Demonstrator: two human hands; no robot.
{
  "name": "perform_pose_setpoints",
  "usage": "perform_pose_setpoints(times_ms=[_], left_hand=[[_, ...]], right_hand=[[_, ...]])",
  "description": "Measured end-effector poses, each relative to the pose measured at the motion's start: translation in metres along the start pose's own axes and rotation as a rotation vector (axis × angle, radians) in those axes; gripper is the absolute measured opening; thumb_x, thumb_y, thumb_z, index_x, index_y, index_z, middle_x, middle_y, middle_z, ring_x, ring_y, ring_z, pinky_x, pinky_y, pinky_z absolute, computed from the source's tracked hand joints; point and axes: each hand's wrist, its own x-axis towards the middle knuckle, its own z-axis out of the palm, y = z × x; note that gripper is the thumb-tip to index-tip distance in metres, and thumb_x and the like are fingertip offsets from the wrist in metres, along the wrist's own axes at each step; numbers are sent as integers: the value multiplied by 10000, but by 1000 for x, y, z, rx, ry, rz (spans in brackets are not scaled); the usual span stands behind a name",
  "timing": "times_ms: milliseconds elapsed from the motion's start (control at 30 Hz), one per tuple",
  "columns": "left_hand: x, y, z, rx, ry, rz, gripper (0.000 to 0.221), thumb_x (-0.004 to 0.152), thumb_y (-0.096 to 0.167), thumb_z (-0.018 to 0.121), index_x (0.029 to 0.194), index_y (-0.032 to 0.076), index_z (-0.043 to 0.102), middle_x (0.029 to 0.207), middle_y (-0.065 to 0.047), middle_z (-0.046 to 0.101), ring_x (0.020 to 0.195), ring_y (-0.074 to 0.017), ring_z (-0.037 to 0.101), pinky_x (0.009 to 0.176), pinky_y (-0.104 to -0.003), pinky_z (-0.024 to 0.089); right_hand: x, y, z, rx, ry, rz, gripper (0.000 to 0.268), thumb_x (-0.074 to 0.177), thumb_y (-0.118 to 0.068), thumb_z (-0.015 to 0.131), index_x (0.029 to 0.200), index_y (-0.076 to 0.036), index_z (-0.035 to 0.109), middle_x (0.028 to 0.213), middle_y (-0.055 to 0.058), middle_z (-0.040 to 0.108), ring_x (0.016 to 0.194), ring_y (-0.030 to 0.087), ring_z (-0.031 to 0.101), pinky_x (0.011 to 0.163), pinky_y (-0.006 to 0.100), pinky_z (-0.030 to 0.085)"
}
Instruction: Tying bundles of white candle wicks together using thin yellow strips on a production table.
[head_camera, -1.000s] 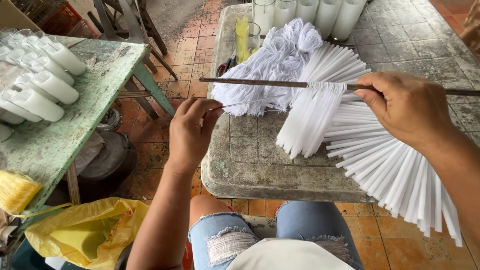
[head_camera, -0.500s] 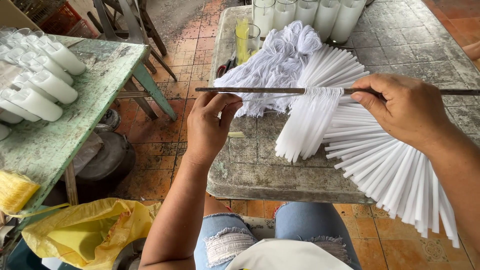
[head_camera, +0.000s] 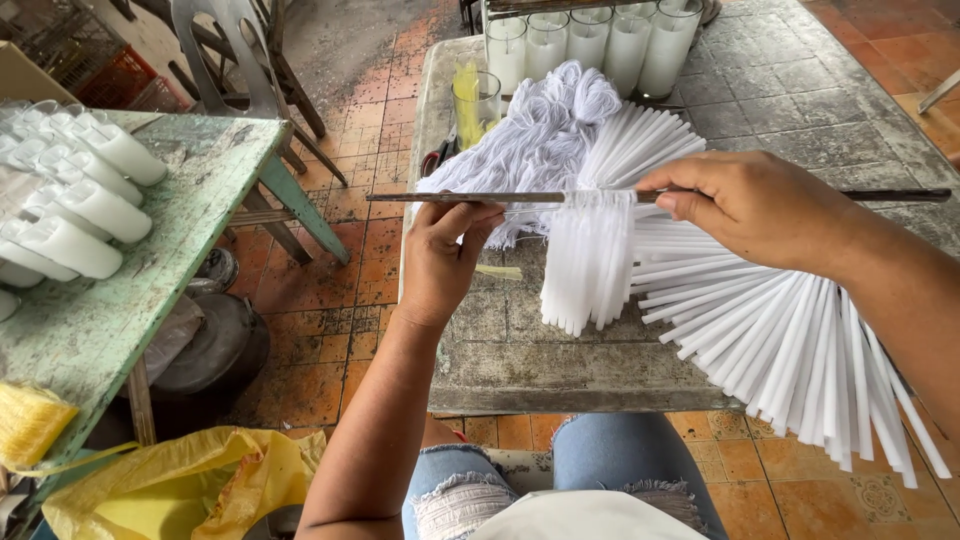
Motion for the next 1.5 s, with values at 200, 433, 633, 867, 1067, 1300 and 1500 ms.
perform_pose_setpoints(times_ms=[200,433,633,867,1067,1300,1500], left_hand=[[5,-14,21,-108,23,55,170,962,70,748,1117,138,765,1096,-52,685,1035,-213,686,890,-323,579],[4,-32,40,-212,-1,19,105,963,117,736,1067,124,741,1015,-22,711,948,-180,669,787,-307,565],[1,5,39,-230,-134,-28,170,1043,165,608,1176,117,701,1070,-26,760,904,-148,719,756,-269,590],[-18,18,49,-92,154,-247,198,1039,274,597,1143,171,732,783,50,735,582,-70,543,534,-260,428],[-15,17,42,-183,188,-280,179,1031,200,608,1124,109,730,993,-12,788,888,-127,735,738,-279,595],[-8,17,49,-149,196,-342,188,1043,249,613,1117,140,747,694,58,672,537,-47,438,461,-245,346],[0,11,40,-253,263,-308,123,1040,126,639,1103,62,722,901,-151,776,905,-192,716,843,-431,575]], right_hand=[[14,-14,-14,144,-176,113,421,992,-267,524,1387,-327,658,1396,-58,711,1134,183,729,1002,373,495],[32,6,-7,401,-335,186,447,1021,-210,508,1431,-238,683,992,79,761,818,139,590,781,295,445],[34,4,9,748,-395,265,497,1015,-56,512,1502,-71,608,1019,145,749,667,178,529,537,297,388],[-1,-10,-15,43,-162,168,408,975,-286,572,1366,-283,693,1319,-27,748,1070,205,748,921,389,542],[-76,96,-31,-160,88,64,505,878,-262,695,1371,-374,704,812,-14,734,587,140,612,556,294,464],[-150,562,54,-213,-222,127,871,769,-274,797,1556,-282,425,1632,-34,419,1504,224,432,1279,472,420],[-157,474,39,-102,109,133,601,951,-195,704,1514,-105,513,1539,102,509,1389,302,501,1203,472,436]])
